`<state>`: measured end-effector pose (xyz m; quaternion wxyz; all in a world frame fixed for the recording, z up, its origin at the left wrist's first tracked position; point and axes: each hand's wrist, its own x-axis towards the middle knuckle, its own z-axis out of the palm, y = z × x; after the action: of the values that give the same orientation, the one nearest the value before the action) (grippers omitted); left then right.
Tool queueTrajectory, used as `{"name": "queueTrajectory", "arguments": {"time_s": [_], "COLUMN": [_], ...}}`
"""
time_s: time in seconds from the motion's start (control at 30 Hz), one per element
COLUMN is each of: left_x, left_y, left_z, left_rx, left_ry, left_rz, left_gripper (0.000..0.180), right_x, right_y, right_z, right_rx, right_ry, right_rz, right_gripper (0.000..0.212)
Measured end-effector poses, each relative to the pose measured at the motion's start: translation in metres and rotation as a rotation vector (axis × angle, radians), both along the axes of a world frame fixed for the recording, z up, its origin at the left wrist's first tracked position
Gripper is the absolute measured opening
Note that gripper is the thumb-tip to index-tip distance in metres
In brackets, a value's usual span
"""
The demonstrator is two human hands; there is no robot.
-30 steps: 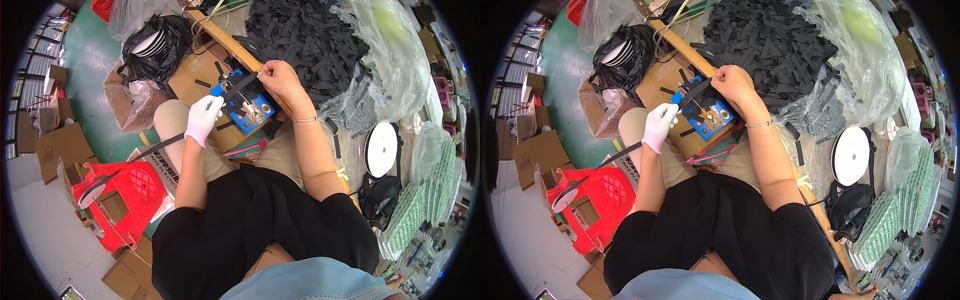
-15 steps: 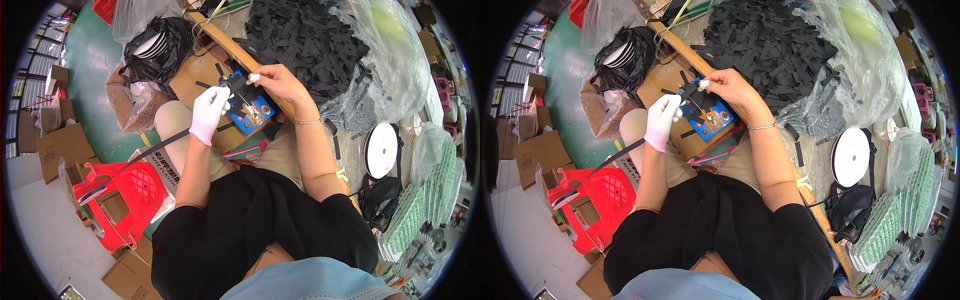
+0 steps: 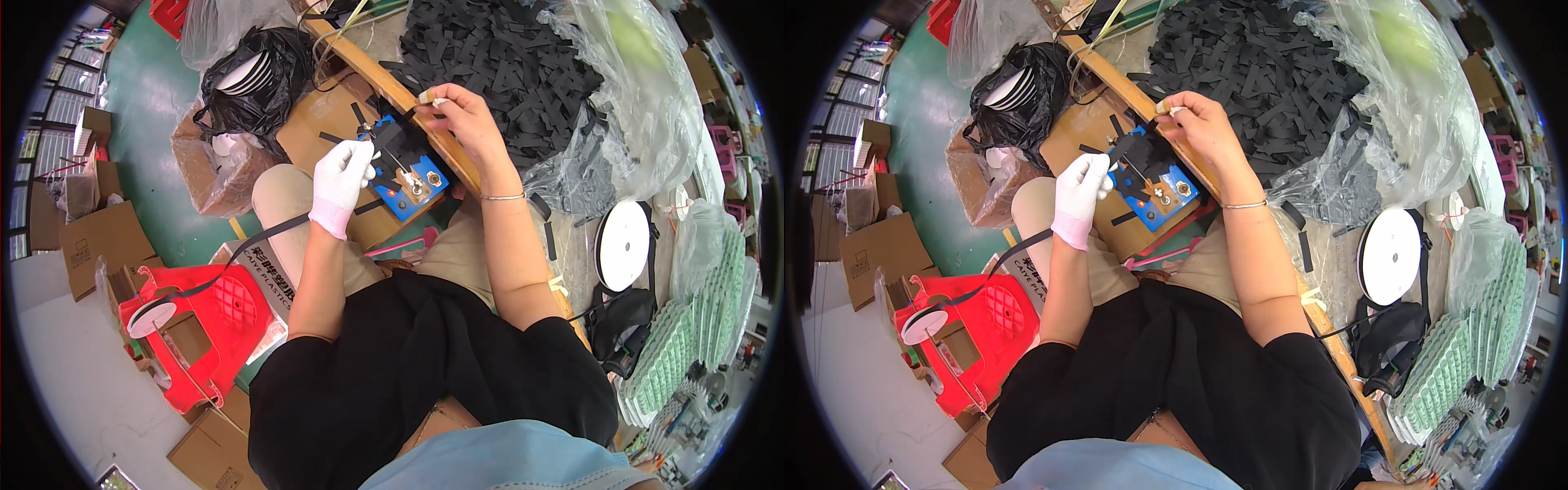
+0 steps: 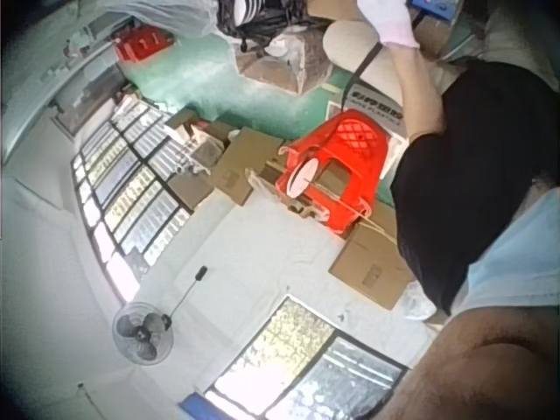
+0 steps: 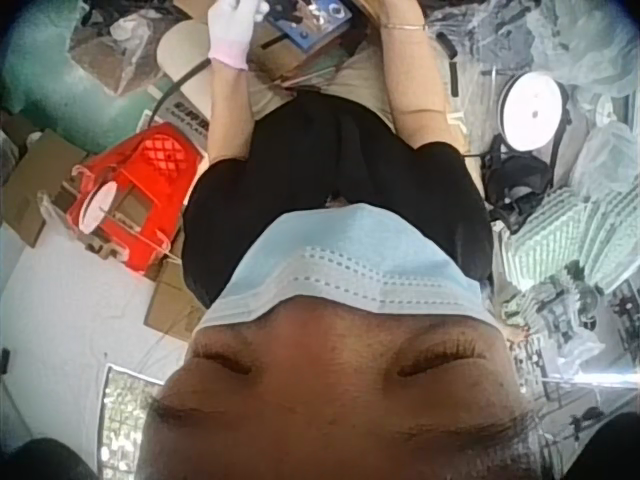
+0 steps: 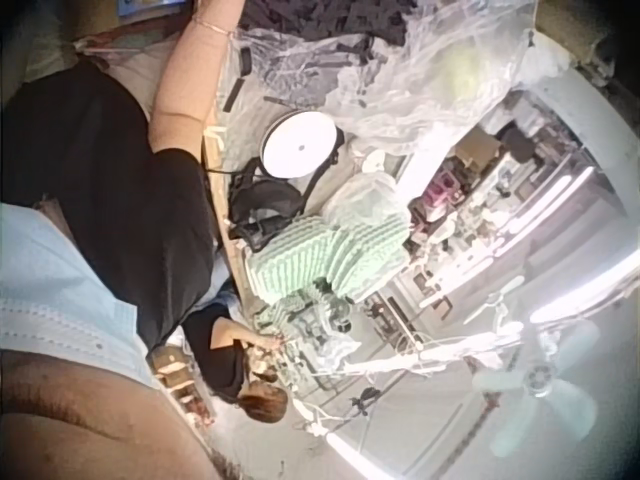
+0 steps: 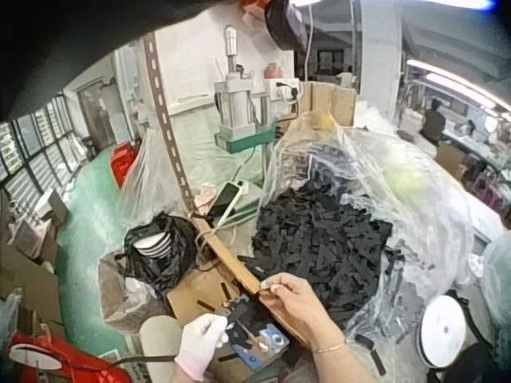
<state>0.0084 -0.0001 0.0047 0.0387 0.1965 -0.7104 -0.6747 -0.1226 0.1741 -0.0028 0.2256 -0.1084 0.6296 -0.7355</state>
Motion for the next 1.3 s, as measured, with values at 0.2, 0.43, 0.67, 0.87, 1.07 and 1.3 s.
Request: {"name": "queueTrajectory", "arguments": {"time_s": [0.2, 0.43, 0.67, 0.87, 1.07, 1.3], "left_x": [0.001, 0.002, 0.005, 0.007, 0.009, 0.011], "left_y": [0.003, 0.002, 0.001, -0.001, -0.003, -0.007], "left_z": [-0.001, -0.003, -0.008, -0.009, -0.002, -0.006], "left_rx": [0.027, 0.007, 0.012, -0.008, -0.028, -0.033], "left_ry": [0.0, -0.01, -0.003, -0.012, -0.04, -0.02], "left_rz": [-0.015, -0.013, -0.009, -0.014, 0.0, 0.004], "left_gripper": [0.025, 0.026, 0.025, 0.026, 0.026, 0.024], "right_x": [0.0, 0.003, 0.001, -0.006, -0.007, 0.012], "right_y": [-0.003, -0.004, 0.002, 0.008, 0.017, 0.02], "right_z": [-0.001, 0.004, 0.008, 0.007, 0.0, 0.028], "right_rx": [-0.029, 0.046, -0.025, 0.062, 0.31, 0.588], "right_ry": [-0.049, 0.045, 0.003, 0.294, 0.427, 0.012], "right_rz": [0.012, -0.068, -0.315, -0.504, -0.379, 0.428], "right_gripper": [0.031, 0.031, 0.021, 0.027, 0.046, 0.06]}}
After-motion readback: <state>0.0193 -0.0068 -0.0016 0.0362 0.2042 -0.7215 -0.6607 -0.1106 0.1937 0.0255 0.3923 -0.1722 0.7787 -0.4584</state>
